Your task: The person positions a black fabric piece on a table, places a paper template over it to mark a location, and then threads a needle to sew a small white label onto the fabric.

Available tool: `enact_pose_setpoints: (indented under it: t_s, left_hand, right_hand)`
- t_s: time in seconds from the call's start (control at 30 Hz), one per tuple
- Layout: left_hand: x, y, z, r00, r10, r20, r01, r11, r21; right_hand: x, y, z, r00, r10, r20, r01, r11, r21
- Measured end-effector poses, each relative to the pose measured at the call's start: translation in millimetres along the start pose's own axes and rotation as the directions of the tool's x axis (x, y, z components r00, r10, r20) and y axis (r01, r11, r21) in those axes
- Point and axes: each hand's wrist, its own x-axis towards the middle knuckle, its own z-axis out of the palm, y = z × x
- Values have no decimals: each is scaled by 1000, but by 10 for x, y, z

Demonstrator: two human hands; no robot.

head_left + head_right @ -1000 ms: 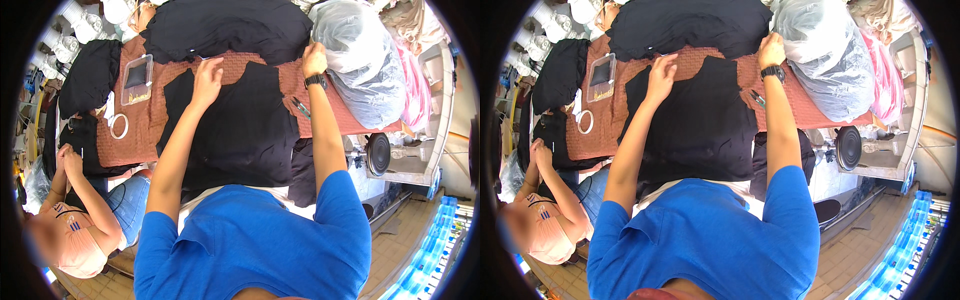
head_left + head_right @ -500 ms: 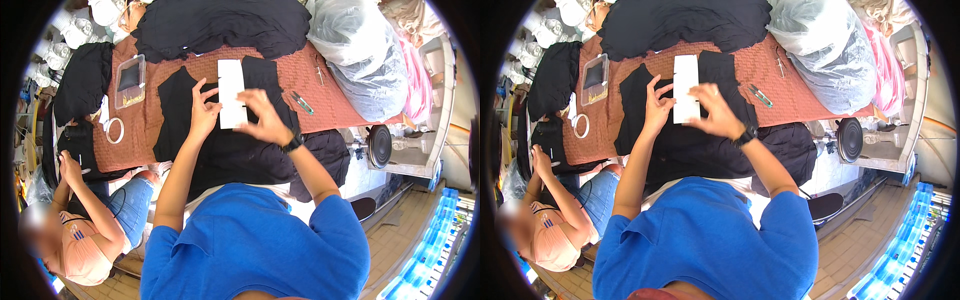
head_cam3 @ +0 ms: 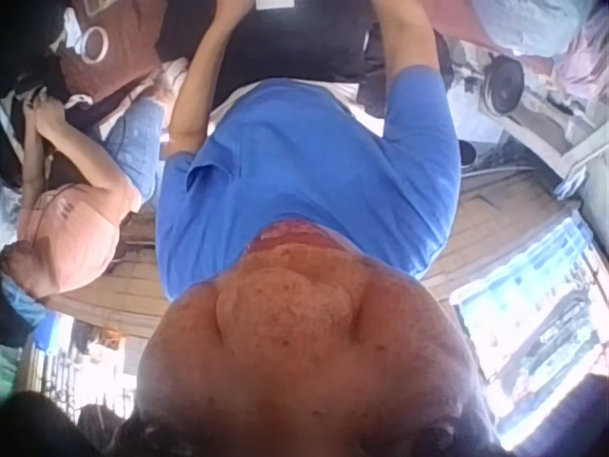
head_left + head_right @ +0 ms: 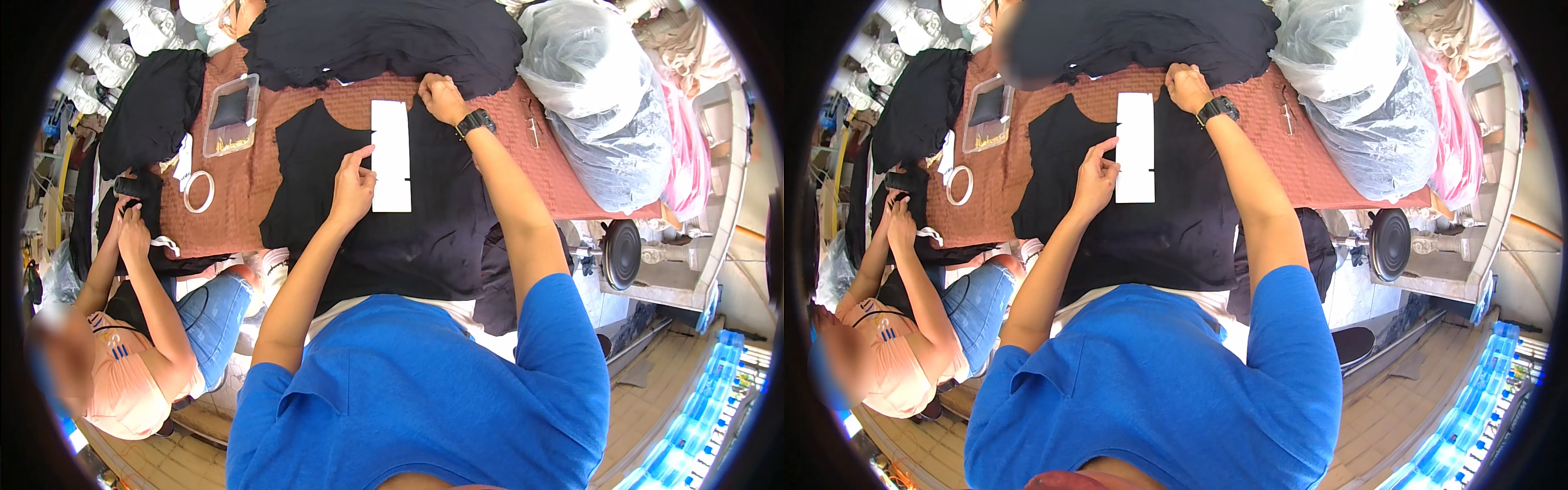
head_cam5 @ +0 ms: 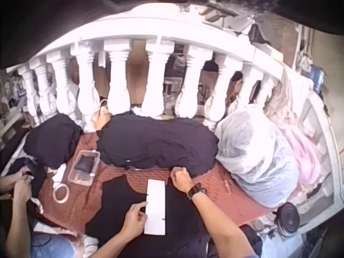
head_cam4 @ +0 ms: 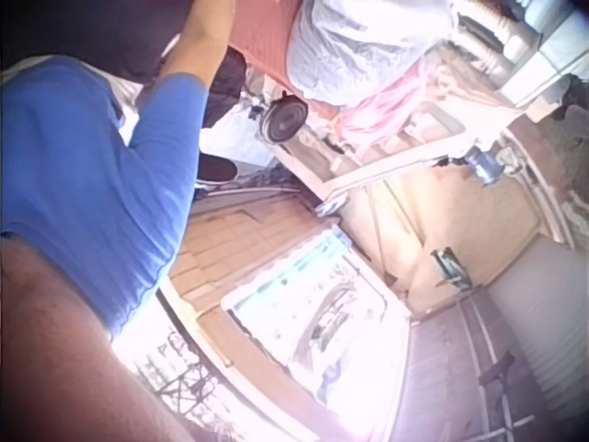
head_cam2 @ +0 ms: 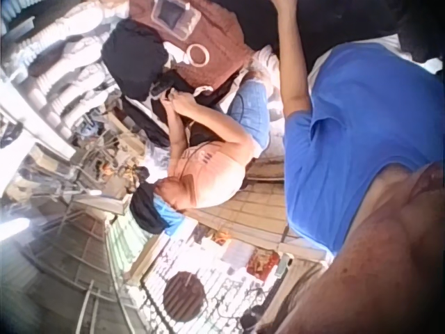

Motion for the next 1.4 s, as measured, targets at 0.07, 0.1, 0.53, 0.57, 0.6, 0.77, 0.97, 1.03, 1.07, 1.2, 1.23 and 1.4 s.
enact_pose_setpoints:
  t_s: [0.07, 0.1, 0.53, 0.57, 0.6, 0.77, 0.97, 1.03, 1.07, 1.2, 1.23, 1.4]
  left_hand:
    - [-14, -48, -5, 1000, 2, -12, -2, 1000, -18]
    - [-12, -35, -9, 1000, 15, -7, -15, 1000, -8]
    - [-27, 101, -14, 999, 37, -9, -38, 995, -87]
    - [-16, 120, 1, 999, 45, -6, -46, 995, -83]
    - [0, 123, 38, 999, 53, 3, -52, 995, -81]
    - [92, 55, 225, 997, 73, 12, -73, 997, -24]
    - [163, 54, 290, 998, 62, -22, -62, 998, -3]
    - [201, 82, 301, 998, 57, -13, -57, 998, 8]
    - [220, 95, 305, 999, 50, -10, -50, 999, 16]
    - [259, 87, 342, 999, 33, -35, -32, 999, 24]
    - [263, 86, 346, 999, 28, -44, -27, 999, 28]
    - [229, 218, 280, 998, 23, -61, -19, 997, 72]
  right_hand:
    - [58, -85, -42, 993, 100, 70, -104, 993, 64]
    - [70, -97, -76, 988, 125, 92, -135, 984, 113]
    - [79, -81, -3, 968, 249, 11, -236, 899, 368]
    - [76, -106, 29, 968, 249, -39, -222, 916, 334]
    - [73, -106, 46, 965, 245, -91, -209, 933, 294]
    - [-3, -208, 121, 942, 287, -173, -228, 927, 297]
    - [-390, -343, 70, 917, 104, -384, -53, 989, 141]
    - [-547, -309, 94, 943, 33, -332, -6, 997, 80]
    - [-606, -298, 117, 948, -3, -318, 27, 997, 72]
    - [-711, -348, 143, 951, -16, -308, 36, 997, 62]
    - [-716, -363, 138, 963, 4, -270, 8, 999, 44]
    - [-739, -394, 127, 969, 22, -246, -24, 1000, -5]
